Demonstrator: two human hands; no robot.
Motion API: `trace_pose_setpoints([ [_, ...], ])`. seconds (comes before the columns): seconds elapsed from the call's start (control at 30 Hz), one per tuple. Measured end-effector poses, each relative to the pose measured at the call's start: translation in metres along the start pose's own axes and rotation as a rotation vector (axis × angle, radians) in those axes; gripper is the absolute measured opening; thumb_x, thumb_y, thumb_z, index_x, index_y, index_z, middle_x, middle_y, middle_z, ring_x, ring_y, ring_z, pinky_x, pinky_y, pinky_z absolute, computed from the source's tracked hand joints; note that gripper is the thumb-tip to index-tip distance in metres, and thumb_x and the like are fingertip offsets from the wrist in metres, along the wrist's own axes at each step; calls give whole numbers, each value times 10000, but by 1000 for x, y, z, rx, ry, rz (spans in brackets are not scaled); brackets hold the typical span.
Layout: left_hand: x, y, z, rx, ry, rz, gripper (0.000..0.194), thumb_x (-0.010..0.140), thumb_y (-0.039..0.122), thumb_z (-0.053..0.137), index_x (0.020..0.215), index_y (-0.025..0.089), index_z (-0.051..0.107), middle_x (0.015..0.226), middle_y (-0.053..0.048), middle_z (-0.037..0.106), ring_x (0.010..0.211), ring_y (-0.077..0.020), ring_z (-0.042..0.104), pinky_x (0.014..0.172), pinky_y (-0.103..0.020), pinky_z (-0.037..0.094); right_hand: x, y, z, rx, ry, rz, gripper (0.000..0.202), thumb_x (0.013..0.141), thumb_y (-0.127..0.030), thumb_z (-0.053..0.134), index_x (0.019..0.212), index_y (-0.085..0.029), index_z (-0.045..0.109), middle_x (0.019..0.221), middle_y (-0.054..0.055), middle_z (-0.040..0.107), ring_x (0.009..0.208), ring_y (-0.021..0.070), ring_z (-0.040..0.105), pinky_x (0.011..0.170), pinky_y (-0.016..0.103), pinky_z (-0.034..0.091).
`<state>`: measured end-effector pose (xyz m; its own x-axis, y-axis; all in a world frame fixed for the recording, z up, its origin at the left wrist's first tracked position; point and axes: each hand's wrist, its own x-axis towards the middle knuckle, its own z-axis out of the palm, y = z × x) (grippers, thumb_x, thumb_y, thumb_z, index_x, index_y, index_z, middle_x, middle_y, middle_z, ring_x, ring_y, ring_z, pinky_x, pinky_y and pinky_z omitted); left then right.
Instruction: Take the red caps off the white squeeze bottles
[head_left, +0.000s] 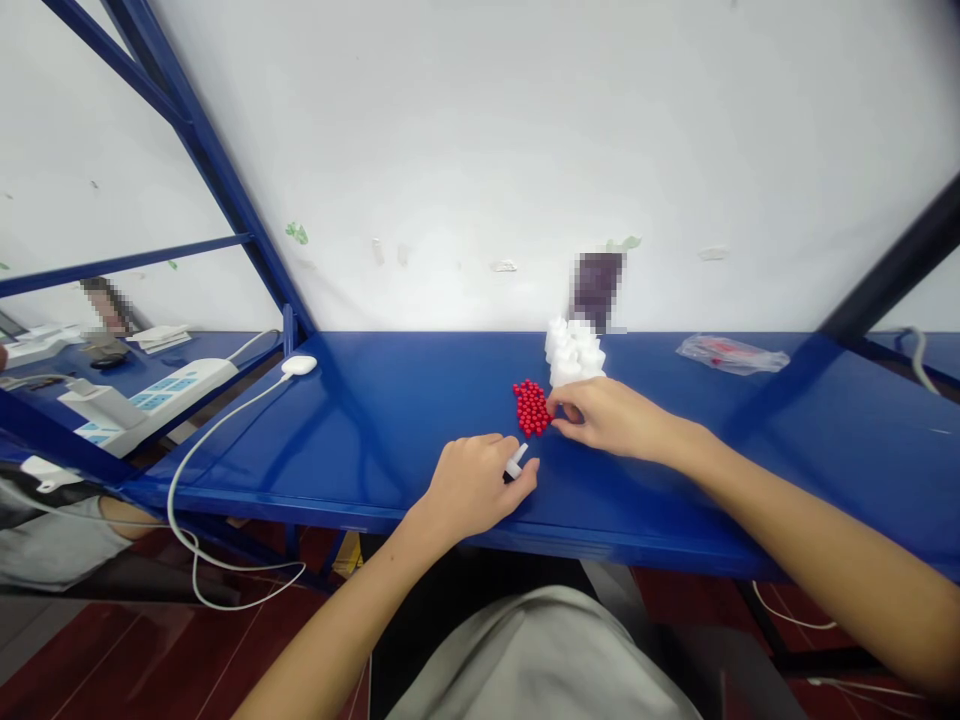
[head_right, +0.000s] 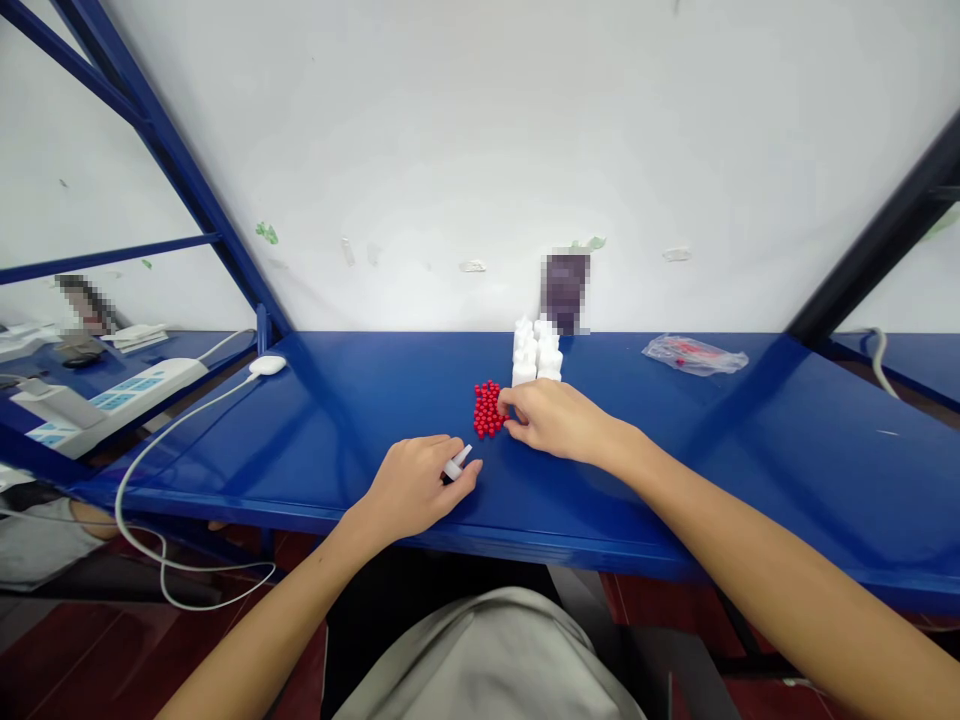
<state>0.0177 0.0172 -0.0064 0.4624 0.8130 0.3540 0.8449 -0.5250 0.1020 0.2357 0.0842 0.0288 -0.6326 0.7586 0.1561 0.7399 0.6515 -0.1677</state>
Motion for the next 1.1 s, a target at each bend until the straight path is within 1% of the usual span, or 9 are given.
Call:
trace_pose_setpoints([
  [0.13,0,-1,0,-2,-3,2,339,951,439,437,723,207,534,692,-14,624,601,-160,562,544,-291,274,1,1,3,-50,-40,124,70,830,-193,564,819,-183,632,668,24,625,534,127,522,518,247,306],
  [0.4,0,1,-2,-21,-16,-15,306,943,439,447,745,210,494,728,-12,649,614,-161,579,549,-287,277,1,-2,2,-42,5,152,152,872,-269,561,781,-172,633,665,42,631,536,129,522,510,246,303],
  [0.63,-1,-1,-1,-65,-23,25,200,952,386,442,866,215,498,789,-3,675,646,-176,616,563,-283,312,-6,-31,-1,369,45,-139,315,998,-401,393,901,-188,604,689,7,619,612,136,525,610,253,386],
  [0.73,-1,-3,-1,-119,-45,49,236,969,419,419,920,207,513,808,-8,678,651,-176,620,569,-275,327,-7,-41,8,356,90,-197,331,1011,-405,365,877,-193,581,730,18,617,692,153,520,687,271,398],
  [0.83,-2,-3,-2,-182,-54,26,354,965,483,424,1165,196,483,777,2,668,638,-179,620,567,-265,340,-8,-36,10,261,143,-225,322,1012,-385,339,872,-200,562,756,37,614,713,171,511,692,283,397],
  [0.9,-2,-2,-3,-211,-49,0,502,967,503,417,1355,191,355,755,16,658,628,-177,618,574,-259,353,-8,-24,3,175,267,-162,306,1003,-369,335,878,-203,560,756,48,610,697,180,520,664,288,388],
  [0.97,-1,-1,-4,-210,-50,-5,524,976,484,405,1409,205,306,752,23,651,629,-170,614,588,-256,362,-9,-7,-8,78,453,-1,293,992,-364,342,878,-205,562,722,49,599,657,185,533,632,293,366],
  [1.03,-1,-1,-5,-192,-56,4,439,983,447,402,1362,226,384,758,22,648,640,-164,609,595,-255,359,-8,11,-20,-23,580,178,297,983,-374,348,866,-205,563,674,47,588,616,193,542,612,300,343],
  [1.1,0,0,-5,-176,-62,11,350,984,420,405,1275,239,476,760,20,647,644,-158,601,598,-256,354,-7,27,-27,-93,609,291,311,978,-379,350,829,-205,561,641,47,586,574,192,537,592,302,320],
])
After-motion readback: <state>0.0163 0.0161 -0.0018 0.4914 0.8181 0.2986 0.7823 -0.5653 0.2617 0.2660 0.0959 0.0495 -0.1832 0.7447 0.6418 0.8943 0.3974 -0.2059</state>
